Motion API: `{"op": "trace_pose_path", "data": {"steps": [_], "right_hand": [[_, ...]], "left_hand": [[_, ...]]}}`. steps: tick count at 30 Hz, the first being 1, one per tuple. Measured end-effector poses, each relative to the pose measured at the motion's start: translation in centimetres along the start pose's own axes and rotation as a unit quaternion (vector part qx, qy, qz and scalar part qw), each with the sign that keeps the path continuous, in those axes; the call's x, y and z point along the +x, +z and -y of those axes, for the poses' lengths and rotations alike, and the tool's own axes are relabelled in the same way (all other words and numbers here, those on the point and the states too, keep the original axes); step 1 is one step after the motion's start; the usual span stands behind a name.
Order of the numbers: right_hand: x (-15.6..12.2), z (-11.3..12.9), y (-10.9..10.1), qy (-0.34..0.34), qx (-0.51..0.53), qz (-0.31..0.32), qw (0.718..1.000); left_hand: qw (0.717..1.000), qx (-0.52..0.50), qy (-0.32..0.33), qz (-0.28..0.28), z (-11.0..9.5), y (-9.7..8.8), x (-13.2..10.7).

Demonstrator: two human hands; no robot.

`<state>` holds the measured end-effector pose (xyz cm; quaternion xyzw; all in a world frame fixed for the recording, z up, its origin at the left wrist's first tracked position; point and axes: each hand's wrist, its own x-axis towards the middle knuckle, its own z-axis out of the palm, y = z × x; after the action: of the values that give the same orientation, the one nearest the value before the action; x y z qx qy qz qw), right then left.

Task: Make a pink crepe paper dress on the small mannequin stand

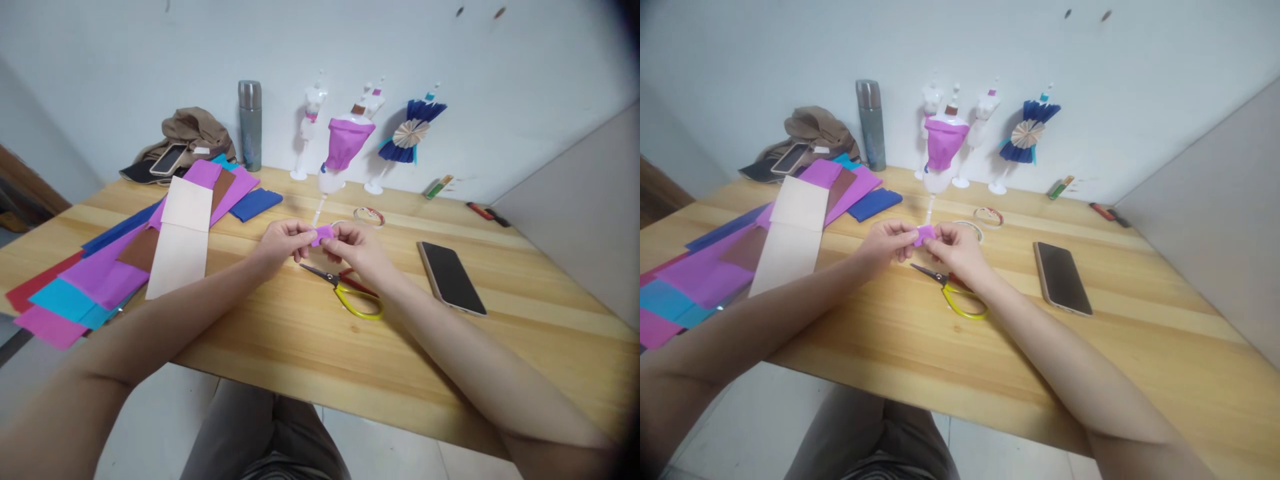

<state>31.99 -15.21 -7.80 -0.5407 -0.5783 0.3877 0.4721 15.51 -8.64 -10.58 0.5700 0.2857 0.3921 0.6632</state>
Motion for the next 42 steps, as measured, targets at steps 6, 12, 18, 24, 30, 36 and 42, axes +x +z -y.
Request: {"op": "trace_pose_path", "data": {"steps": [6, 12, 18, 24, 30, 36, 42], "right_hand": [[0.3, 0.3, 0.6, -0.001, 0.02, -0.027, 0.999], [1.3, 0.2, 2.1, 0.005, 0.053, -0.044, 0.998], [2.7, -0.3, 3.4, 0.02, 0.126, -0.071, 0.989], [3.9, 0.6, 3.7, 0.043, 0.114, -0.038, 0.992], [4.1, 1.2, 4.2, 0.025, 0.101, -0.013, 0.995], [4.6, 1.3, 3.9, 0.026, 0.095, -0.008, 0.995], [4.8, 1.2, 3.5, 0.047, 0.132, -0.026, 0.99]], "left_hand": [[0.999, -0.05, -0.013, 0.006, -0.3, 0.1, -0.4], [0.998, -0.061, -0.013, -0.013, -0.8, -0.2, -0.1], [0.997, -0.066, 0.0, -0.049, -0.7, -1.0, 0.7], [0.999, -0.038, -0.003, -0.028, -1.5, -2.7, 1.6], [0.999, -0.043, -0.015, 0.019, -1.5, -3.9, 2.0], [0.996, -0.089, -0.008, 0.004, -1.3, -3.7, 2.0], [0.989, -0.144, -0.018, -0.014, -1.6, -2.9, 1.5]]}}
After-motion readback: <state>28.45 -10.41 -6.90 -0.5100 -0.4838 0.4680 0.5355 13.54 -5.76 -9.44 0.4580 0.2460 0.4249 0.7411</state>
